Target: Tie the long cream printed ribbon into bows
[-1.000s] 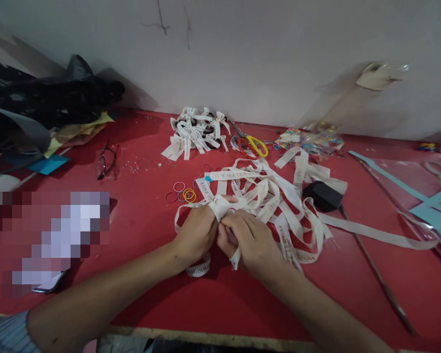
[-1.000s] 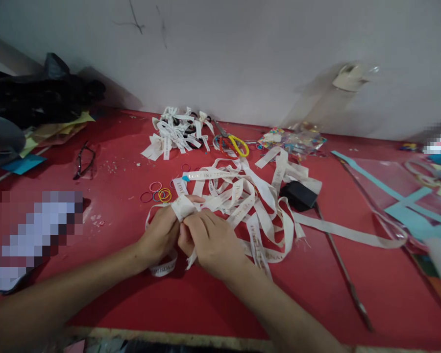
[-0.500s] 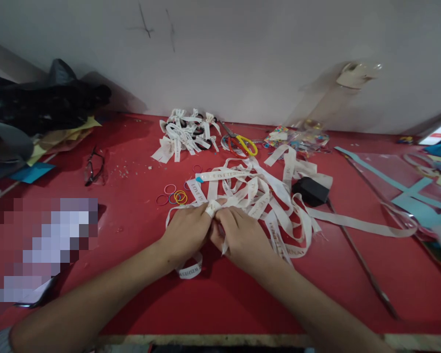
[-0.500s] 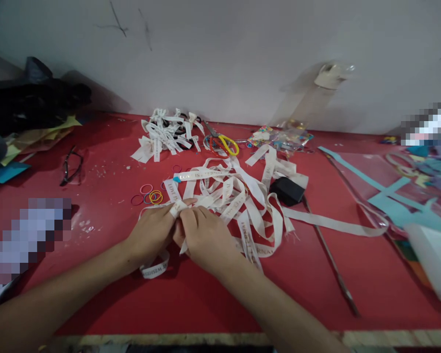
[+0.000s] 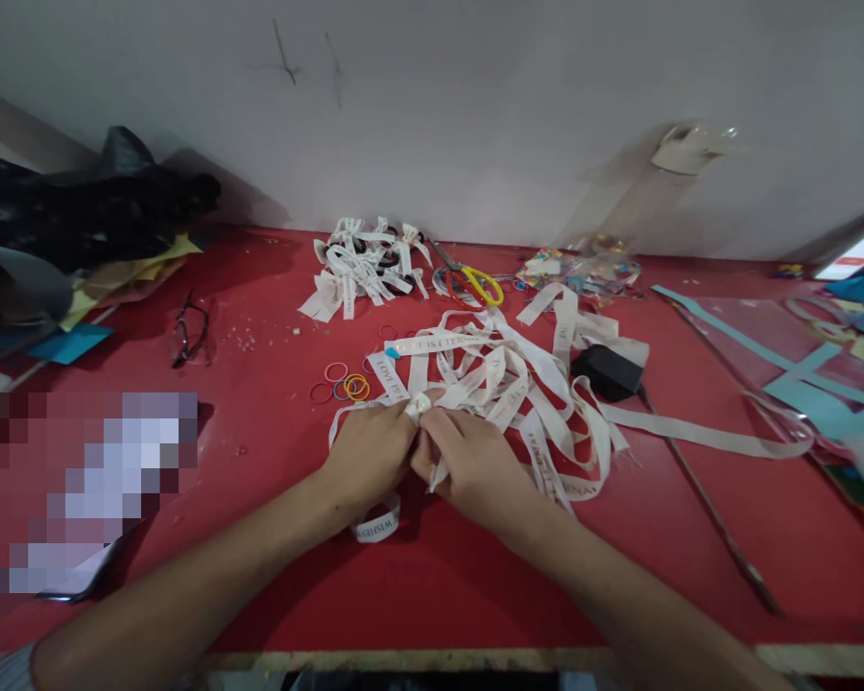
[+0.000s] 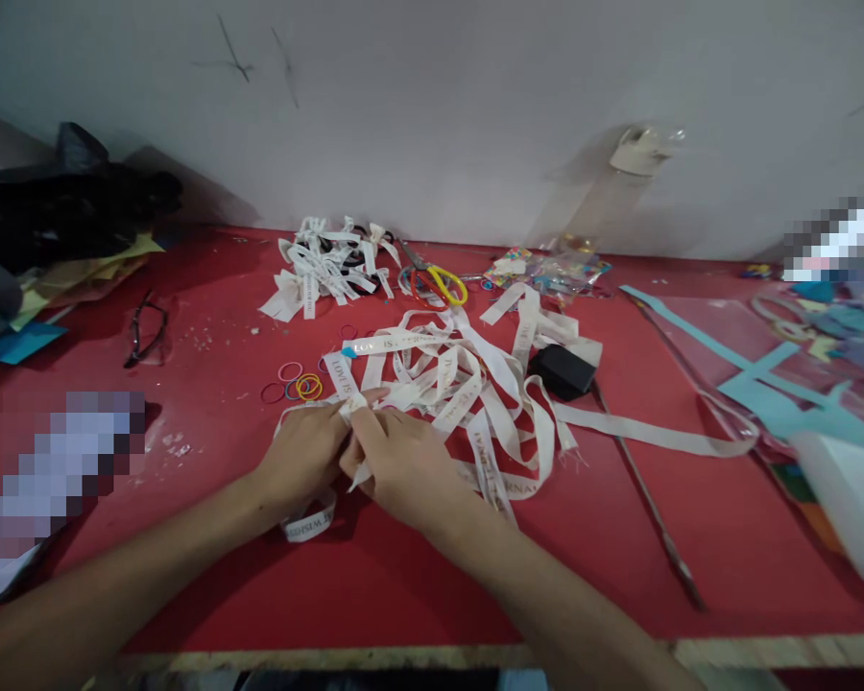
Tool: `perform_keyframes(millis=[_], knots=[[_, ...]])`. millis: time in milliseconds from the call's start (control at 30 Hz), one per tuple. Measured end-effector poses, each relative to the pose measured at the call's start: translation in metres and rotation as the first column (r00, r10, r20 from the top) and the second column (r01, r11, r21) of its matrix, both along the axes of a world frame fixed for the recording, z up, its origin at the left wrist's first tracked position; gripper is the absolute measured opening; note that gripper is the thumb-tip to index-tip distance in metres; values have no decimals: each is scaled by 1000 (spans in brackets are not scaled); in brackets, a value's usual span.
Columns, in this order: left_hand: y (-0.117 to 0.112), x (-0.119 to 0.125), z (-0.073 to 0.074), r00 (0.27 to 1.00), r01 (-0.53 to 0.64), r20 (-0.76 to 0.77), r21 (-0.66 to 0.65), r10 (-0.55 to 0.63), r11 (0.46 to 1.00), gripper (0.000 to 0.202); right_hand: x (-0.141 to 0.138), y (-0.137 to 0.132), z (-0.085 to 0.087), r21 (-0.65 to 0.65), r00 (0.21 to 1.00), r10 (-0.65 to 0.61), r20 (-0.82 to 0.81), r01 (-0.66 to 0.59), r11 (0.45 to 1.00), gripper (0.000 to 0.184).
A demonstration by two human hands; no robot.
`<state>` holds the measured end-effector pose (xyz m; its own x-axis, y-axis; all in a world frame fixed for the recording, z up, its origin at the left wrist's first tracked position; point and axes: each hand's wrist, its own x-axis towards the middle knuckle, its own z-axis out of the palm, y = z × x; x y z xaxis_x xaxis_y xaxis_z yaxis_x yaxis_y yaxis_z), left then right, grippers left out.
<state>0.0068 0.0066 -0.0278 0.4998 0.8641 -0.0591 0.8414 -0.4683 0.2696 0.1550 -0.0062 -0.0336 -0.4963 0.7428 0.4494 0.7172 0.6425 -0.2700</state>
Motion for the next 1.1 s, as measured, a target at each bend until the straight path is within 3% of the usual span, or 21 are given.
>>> perform_keyframes(millis=[167, 267, 433, 533, 767, 1000, 1100], knots=[[-1, -3, -4, 1000, -14, -18, 17, 15, 1000, 21, -2, -1, 1, -19, 998, 42, -38, -43, 999, 13], [-3, -3, -6, 992, -22, 123, 15, 20, 1000, 26, -3, -3, 0, -27, 995, 54, -85, -56, 998, 13], [-2, -1, -9, 886, -31, 462, 2, 27, 1000, 39, -2, -2, -2, -108, 977, 30, -210, -54, 993, 10], [-1, 1, -11, 832, -27, 554, -14, 31, 1000, 42, -1, -2, -3, -133, 965, 8, -264, -45, 990, 10], [0, 2, -5, 735, -121, 655, -128, 175, 984, 42, -4, -6, -4, -72, 966, 117, -230, -137, 988, 12], [-1, 1, 0, 651, -26, 737, -219, 183, 975, 43, 1, -6, 1, -294, 873, -17, -487, -146, 944, 8], [-1, -1, 0, 627, -51, 750, -229, 210, 972, 43, -1, -4, 2, -374, 831, -69, -551, -172, 911, 7]])
